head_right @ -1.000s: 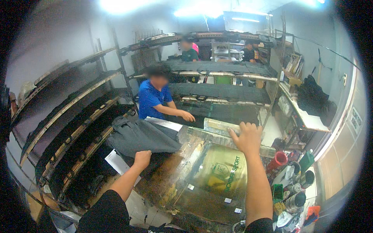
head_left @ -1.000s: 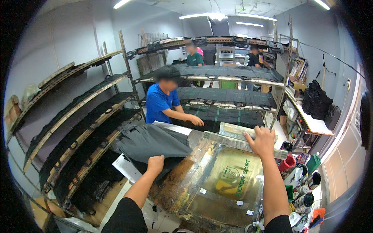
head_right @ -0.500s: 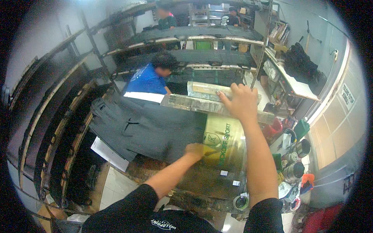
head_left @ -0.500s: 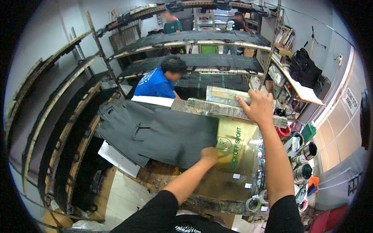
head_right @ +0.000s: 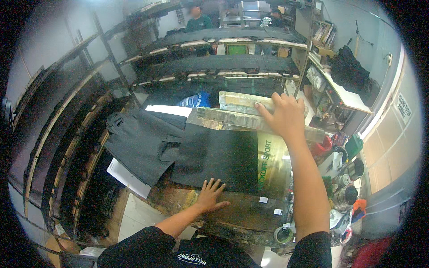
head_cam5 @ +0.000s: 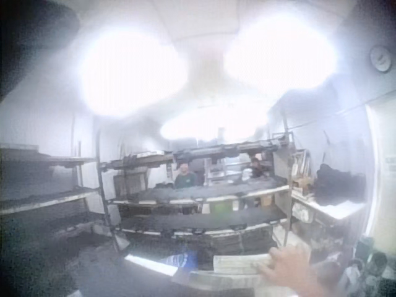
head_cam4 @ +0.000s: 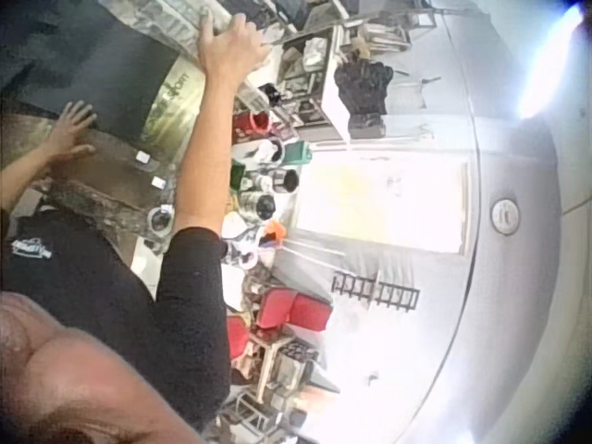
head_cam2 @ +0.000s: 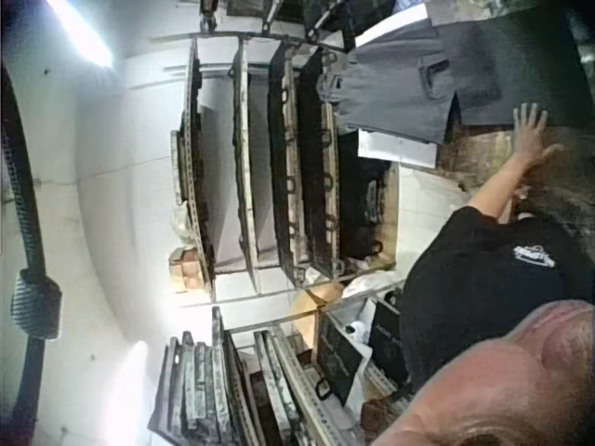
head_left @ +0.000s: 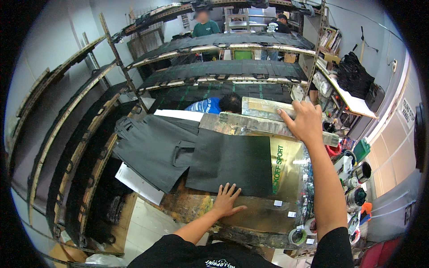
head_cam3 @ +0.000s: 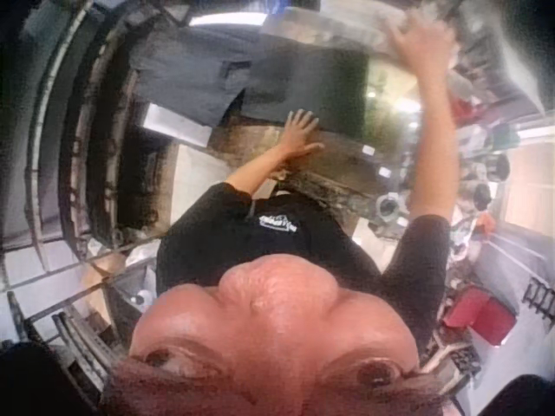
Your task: The person performs screen printing on a series of black tote bags. They place a bag on a table, lower a screen filled with green ink, and use a squeegee to pull the ink across the screen. After each print, they lift the screen, remove the printed bag, and place it on a drying rack before repeating the process.
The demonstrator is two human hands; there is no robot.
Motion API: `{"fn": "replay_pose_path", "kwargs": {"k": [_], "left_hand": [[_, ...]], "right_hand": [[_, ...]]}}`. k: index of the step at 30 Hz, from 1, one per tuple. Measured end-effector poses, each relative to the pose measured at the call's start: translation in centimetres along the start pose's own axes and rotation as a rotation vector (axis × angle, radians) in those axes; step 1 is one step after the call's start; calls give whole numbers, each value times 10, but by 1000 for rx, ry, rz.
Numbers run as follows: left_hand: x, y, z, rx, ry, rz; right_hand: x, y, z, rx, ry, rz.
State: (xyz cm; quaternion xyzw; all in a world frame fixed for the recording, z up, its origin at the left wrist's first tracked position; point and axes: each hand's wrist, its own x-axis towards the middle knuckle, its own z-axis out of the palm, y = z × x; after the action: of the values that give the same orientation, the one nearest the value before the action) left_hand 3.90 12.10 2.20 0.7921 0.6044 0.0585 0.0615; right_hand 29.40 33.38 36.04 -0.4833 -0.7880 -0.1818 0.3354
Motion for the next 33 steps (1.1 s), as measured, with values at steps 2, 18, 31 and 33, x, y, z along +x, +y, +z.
{"fn": "replay_pose_path", "kwargs": {"k": [2, 18, 31, 33], "left_hand": [[-3, -5, 1, 63, 11, -42], [68, 33, 16, -77, -121, 63], [70, 111, 37, -144, 5, 180], [71, 110, 39, -149, 36, 174]], "right_hand": [[2, -4, 1, -12, -31, 6], [-1, 18, 15, -132, -115, -27], [0, 23, 20, -114, 15, -38], [9, 21, 19, -132, -19, -35]]}}
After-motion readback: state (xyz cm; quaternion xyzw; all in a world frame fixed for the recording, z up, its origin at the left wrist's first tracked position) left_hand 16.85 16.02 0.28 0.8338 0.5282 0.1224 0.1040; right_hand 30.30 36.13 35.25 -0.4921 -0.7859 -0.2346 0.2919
